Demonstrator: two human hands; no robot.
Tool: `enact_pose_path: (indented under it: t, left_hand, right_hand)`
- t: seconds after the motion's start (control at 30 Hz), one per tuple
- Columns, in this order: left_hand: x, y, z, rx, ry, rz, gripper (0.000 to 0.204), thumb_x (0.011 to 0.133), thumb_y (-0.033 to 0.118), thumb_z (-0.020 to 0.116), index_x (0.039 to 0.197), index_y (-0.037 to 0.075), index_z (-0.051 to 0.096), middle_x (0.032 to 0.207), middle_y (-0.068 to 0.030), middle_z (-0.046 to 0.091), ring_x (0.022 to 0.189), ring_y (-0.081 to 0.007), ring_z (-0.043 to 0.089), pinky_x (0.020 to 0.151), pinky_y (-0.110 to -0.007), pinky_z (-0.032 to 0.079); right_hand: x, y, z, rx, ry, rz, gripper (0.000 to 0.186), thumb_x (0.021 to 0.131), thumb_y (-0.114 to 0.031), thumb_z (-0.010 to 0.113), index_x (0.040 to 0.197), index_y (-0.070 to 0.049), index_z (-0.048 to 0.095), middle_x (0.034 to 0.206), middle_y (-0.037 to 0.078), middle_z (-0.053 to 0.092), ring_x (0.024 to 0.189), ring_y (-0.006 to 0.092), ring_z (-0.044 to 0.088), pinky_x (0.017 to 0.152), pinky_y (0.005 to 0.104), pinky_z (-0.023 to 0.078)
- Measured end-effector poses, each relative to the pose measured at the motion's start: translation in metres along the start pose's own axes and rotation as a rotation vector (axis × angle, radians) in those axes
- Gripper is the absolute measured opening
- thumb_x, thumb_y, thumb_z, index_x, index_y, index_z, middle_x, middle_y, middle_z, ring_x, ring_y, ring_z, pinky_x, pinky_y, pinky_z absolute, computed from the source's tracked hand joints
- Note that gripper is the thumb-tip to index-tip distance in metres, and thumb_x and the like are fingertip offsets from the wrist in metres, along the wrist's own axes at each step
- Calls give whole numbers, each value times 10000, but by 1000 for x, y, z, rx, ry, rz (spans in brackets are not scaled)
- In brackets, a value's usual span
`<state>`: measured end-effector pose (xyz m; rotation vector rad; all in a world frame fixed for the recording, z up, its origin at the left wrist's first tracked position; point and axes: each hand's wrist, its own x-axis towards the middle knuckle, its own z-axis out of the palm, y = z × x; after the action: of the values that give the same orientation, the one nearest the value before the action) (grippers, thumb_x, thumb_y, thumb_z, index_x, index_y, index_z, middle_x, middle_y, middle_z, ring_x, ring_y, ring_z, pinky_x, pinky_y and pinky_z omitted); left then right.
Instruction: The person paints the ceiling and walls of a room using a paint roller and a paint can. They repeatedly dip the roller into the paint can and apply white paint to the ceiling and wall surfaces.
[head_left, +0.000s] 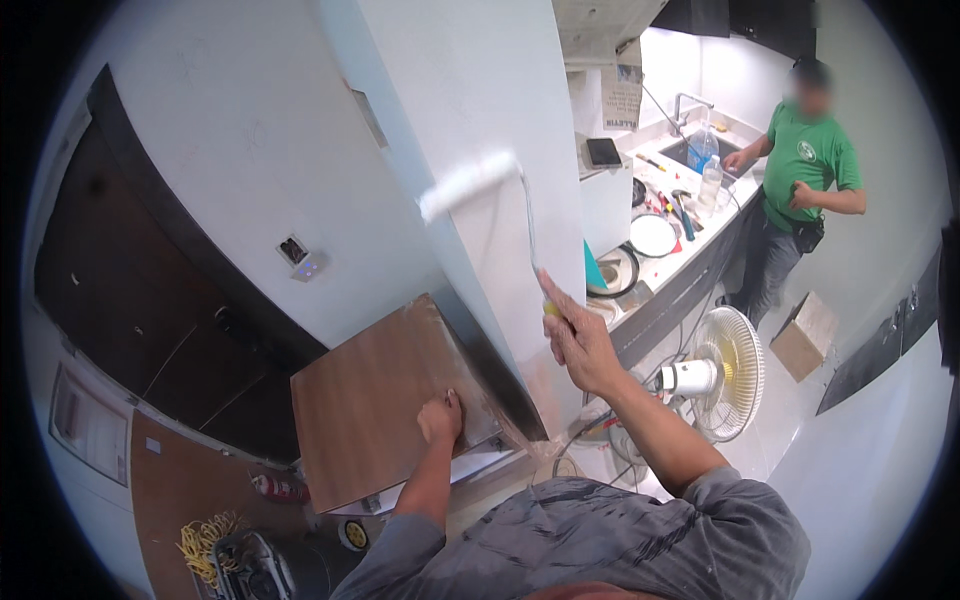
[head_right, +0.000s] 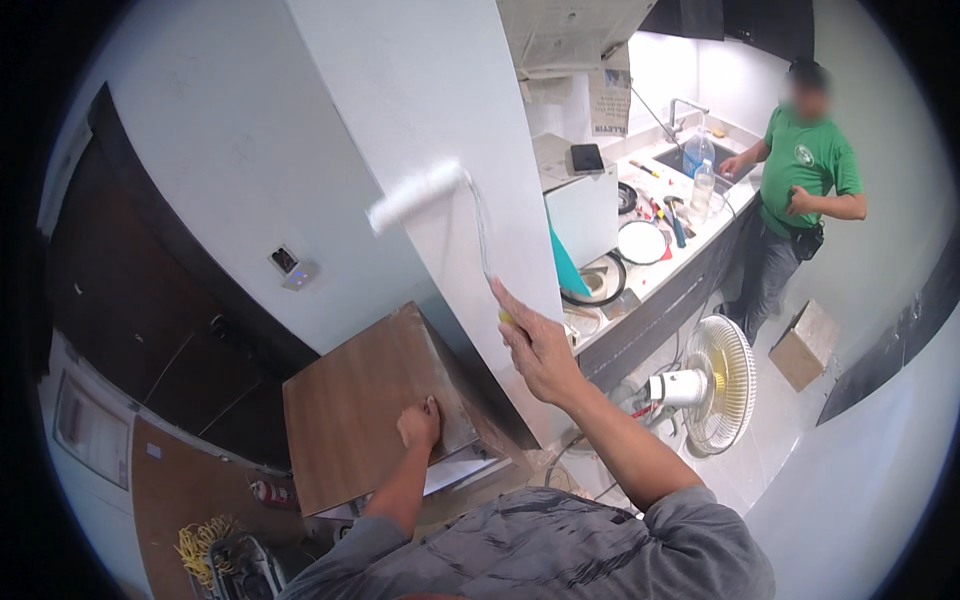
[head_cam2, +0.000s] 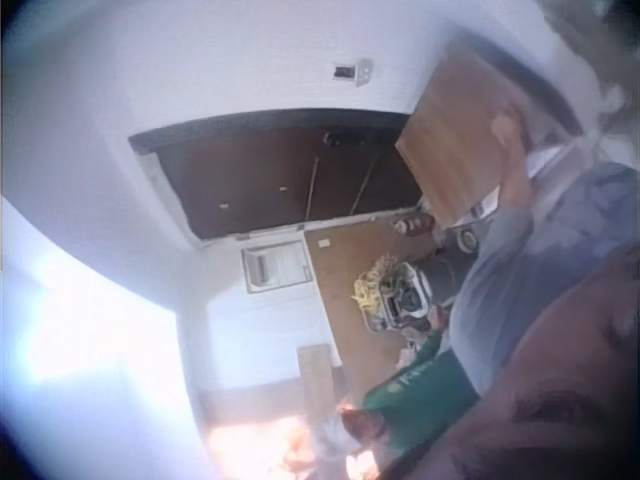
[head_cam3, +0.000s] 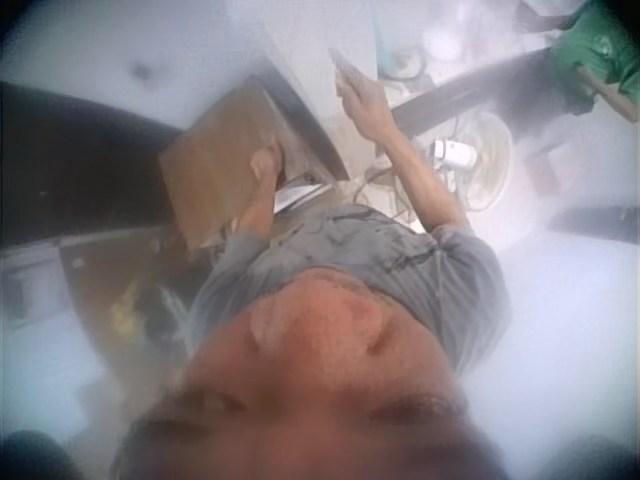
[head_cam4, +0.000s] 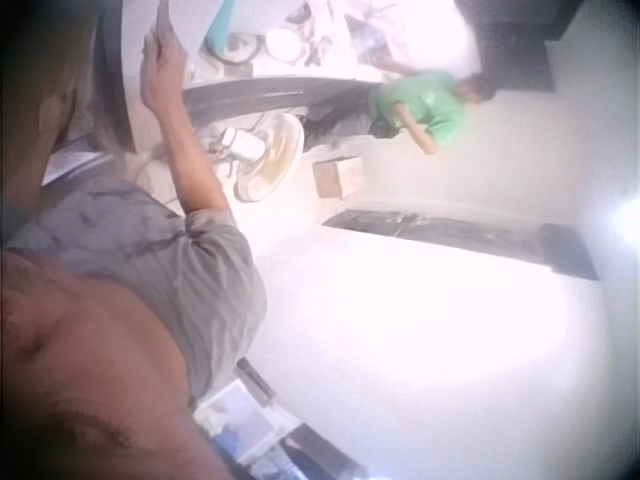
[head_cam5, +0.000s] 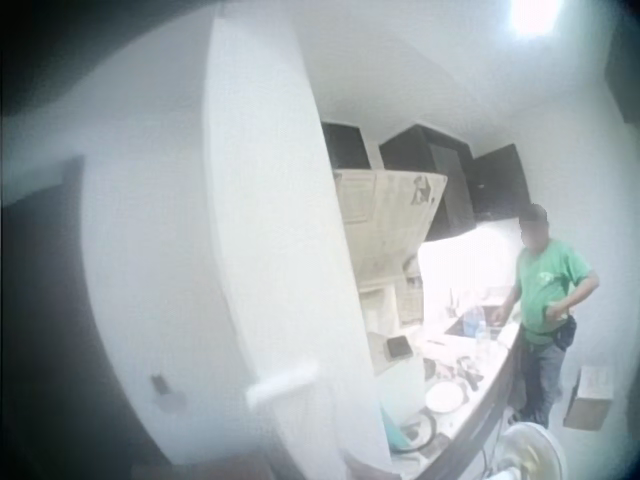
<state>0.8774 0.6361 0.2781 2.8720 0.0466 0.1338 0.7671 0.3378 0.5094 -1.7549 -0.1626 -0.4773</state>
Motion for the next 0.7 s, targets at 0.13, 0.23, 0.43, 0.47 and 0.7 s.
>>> enact_pose_path:
  t: [0.13, 0.23, 0.43, 0.47, 0.7]
  left_hand:
    - [0, -11, 8, -24, 43, 75, 441, 1032, 403, 479, 926, 72, 751, 894, -221, 739, 866, -430, 717, 843, -548, 547]
    - [-2, -22, 13, -48, 82, 87, 423, 1023, 388, 492, 912, 71, 750, 873, -225, 736, 851, -432, 718, 841, -547, 552]
    - [-3, -22, 10, -82, 99, 118, 405, 1012, 382, 508, 932, 72, 756, 891, -225, 740, 864, -427, 724, 832, -544, 560]
    - [-3, -26, 10, -73, 77, 97, 405, 1012, 381, 508, 940, 71, 759, 902, -224, 742, 869, -424, 726, 832, -543, 562]
    - [-2, -18, 4, -57, -1, 73, 408, 1015, 389, 502, 1021, 81, 770, 955, -202, 756, 912, -397, 733, 860, -516, 561]
  right_hand:
    - [46, -86, -1, 28, 65, -136, 560, 1084, -132, 489, 1620, -252, 382, 771, 27, 497, 517, 82, 471, 515, 262, 471]
    - [84, -141, -7, 4, 86, -287, 531, 1101, -171, 462, 1619, -249, 379, 757, 27, 480, 507, 87, 479, 495, 275, 485]
    - [146, -251, -25, -111, 180, -426, 496, 1107, -254, 455, 1601, -239, 413, 730, 25, 474, 514, 103, 501, 483, 295, 498]
    - [156, -268, -25, -107, 185, -440, 494, 1103, -257, 460, 1595, -234, 423, 728, 27, 483, 513, 110, 505, 482, 297, 497]
    - [233, -386, -55, -179, 250, -546, 524, 1119, -282, 431, 1623, -170, 345, 763, 5, 504, 562, 105, 499, 458, 257, 453]
